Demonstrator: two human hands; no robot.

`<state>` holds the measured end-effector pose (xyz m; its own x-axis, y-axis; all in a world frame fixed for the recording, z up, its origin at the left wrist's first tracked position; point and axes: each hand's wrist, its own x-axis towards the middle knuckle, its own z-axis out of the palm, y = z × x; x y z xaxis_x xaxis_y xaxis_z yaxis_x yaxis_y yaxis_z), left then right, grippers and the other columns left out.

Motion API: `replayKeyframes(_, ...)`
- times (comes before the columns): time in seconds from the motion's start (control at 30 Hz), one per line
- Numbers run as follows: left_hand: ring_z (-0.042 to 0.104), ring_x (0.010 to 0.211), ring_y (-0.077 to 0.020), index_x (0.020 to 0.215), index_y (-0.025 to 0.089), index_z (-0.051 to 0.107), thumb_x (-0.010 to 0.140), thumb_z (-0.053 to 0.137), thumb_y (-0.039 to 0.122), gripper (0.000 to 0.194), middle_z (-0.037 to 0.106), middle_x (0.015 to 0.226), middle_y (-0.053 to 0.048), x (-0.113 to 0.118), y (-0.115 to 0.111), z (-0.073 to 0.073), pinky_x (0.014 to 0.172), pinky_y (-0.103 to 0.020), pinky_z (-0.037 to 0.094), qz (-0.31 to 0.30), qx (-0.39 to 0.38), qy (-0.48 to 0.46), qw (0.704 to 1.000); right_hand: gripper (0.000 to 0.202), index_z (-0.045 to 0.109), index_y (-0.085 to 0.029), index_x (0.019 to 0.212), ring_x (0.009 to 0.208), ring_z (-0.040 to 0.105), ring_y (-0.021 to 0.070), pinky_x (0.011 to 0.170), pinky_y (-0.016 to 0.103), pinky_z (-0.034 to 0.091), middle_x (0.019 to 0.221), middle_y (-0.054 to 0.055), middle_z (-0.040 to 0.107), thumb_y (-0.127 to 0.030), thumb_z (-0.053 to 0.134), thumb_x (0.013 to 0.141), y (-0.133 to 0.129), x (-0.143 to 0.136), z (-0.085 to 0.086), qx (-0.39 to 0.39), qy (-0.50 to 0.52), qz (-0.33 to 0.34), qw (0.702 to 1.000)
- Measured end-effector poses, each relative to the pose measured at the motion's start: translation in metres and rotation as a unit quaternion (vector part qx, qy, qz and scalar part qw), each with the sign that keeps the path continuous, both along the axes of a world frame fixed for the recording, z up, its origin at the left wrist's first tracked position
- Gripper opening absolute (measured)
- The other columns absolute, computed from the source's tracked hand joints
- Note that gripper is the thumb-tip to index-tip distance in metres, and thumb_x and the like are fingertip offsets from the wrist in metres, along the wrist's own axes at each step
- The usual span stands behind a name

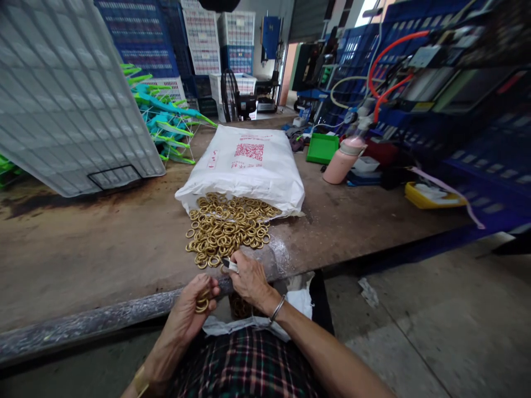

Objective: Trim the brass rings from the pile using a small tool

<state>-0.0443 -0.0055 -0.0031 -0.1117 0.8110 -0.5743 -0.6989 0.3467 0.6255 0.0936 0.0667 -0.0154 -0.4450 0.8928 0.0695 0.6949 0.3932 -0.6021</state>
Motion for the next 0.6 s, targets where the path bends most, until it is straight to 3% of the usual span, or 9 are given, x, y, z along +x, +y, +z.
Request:
replayKeyframes(0.17, 0.051, 0.046, -0.0073, 0.09, 0.017, 0.055, 0.059, 0.076, 0.045, 0.046, 0.058, 0.061, 0.004, 0.01, 0.005, 0.002, 0.036, -0.014, 0.032, -0.049, 0.039, 0.052, 0.997, 0.013, 0.048, -0.02, 0.085, 0.064, 0.052, 0.0144, 0.06, 0.024, 0.034, 0.071, 0.0, 0.056, -0.011, 0.044, 0.077, -0.005, 0.001, 0.001, -0.008, 0.091, 0.017, 0.996)
replayKeyframes(0.37, 0.039, 0.039, -0.0028, 0.08, 0.017, 0.054, 0.06, 0.075, 0.047, 0.042, 0.05, 0.055, 0.007, 0.012, 0.008, 0.0, 0.035, -0.013, 0.023, -0.06, 0.038, 0.068, 0.995, 0.005, 0.048, -0.02, 0.084, 0.065, 0.052, 0.0139, 0.062, 0.024, 0.037, 0.071, 0.0, 0.054, -0.018, 0.045, 0.082, -0.007, -0.002, 0.006, -0.054, 0.16, 0.03, 0.985)
replayKeyframes(0.5, 0.038, 0.039, -0.0047, 0.074, 0.017, 0.055, 0.066, 0.067, 0.052, 0.038, 0.048, 0.051, 0.007, 0.012, 0.007, -0.004, 0.036, -0.016, 0.026, -0.062, 0.049, 0.228, 0.97, 0.011, 0.05, -0.019, 0.086, 0.062, 0.047, 0.0116, 0.059, 0.022, 0.035, 0.069, -0.003, 0.051, -0.028, 0.045, 0.085, -0.008, -0.003, 0.012, -0.121, 0.203, 0.035, 0.971)
replayKeyframes(0.6, 0.038, 0.041, -0.0056, 0.07, 0.017, 0.057, 0.071, 0.062, 0.052, 0.036, 0.047, 0.051, 0.006, 0.012, 0.006, -0.004, 0.037, -0.017, 0.028, -0.074, 0.088, 0.324, 0.939, 0.019, 0.049, -0.018, 0.073, 0.057, 0.04, 0.0101, 0.054, 0.022, 0.031, 0.062, -0.005, 0.043, -0.032, 0.042, 0.086, -0.007, -0.005, 0.016, -0.166, 0.201, 0.029, 0.965)
